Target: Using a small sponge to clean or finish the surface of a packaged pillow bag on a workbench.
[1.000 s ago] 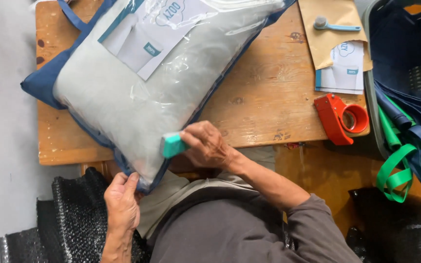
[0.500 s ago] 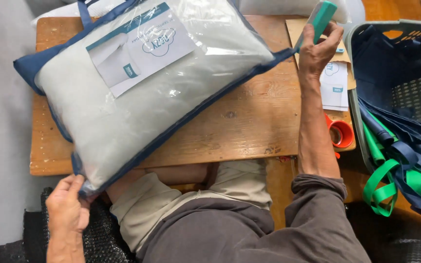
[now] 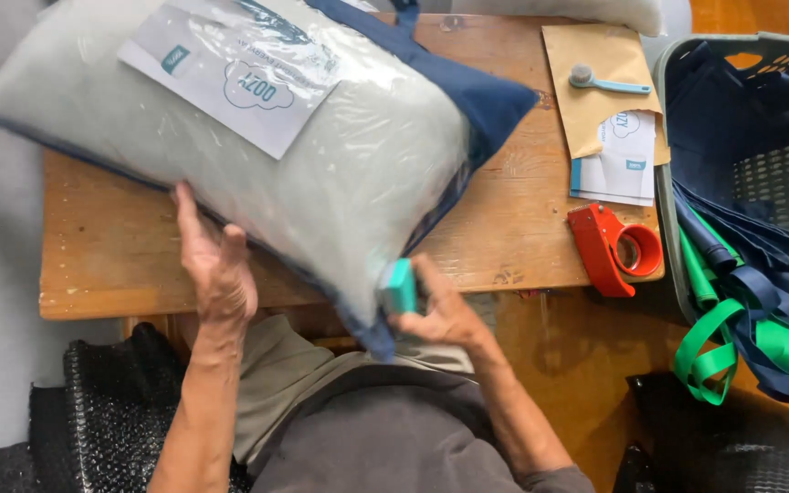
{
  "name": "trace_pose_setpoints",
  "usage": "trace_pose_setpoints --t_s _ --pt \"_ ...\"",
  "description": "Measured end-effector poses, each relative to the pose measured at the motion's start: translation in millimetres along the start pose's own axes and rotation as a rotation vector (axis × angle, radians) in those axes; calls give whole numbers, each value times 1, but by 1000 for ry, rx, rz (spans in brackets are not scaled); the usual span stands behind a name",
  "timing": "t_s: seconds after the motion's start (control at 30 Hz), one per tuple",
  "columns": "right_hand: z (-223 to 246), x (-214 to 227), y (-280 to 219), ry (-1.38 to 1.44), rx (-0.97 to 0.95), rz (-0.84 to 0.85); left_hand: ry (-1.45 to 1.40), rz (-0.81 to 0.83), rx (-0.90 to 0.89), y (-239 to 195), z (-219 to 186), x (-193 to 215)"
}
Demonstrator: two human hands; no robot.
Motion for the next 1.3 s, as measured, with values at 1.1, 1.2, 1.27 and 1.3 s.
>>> trace_pose_setpoints --t_s 1.1,1.2,1.27,1.3 --pt "110 -14 45 -301 437 -433 -107 -157 527 -118 7 -37" --pt "131 -35 39 -339 500 -385 -209 -145 610 -117 22 -35" --pt "141 -51 38 -339 528 -348 -275 -104 591 -120 42 -27" --pt "147 -61 39 -336 564 -307 -343 -68 563 -119 50 -25"
Point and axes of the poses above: each hand's wrist, its own y-axis towards the middle knuckle, its own x-axis out of the back of the hand, z = x × y, the point moved 8 cm from there along y, towards the middle knuckle, and after that the axes turned 10 degrees about x, right-handed, at the moved point
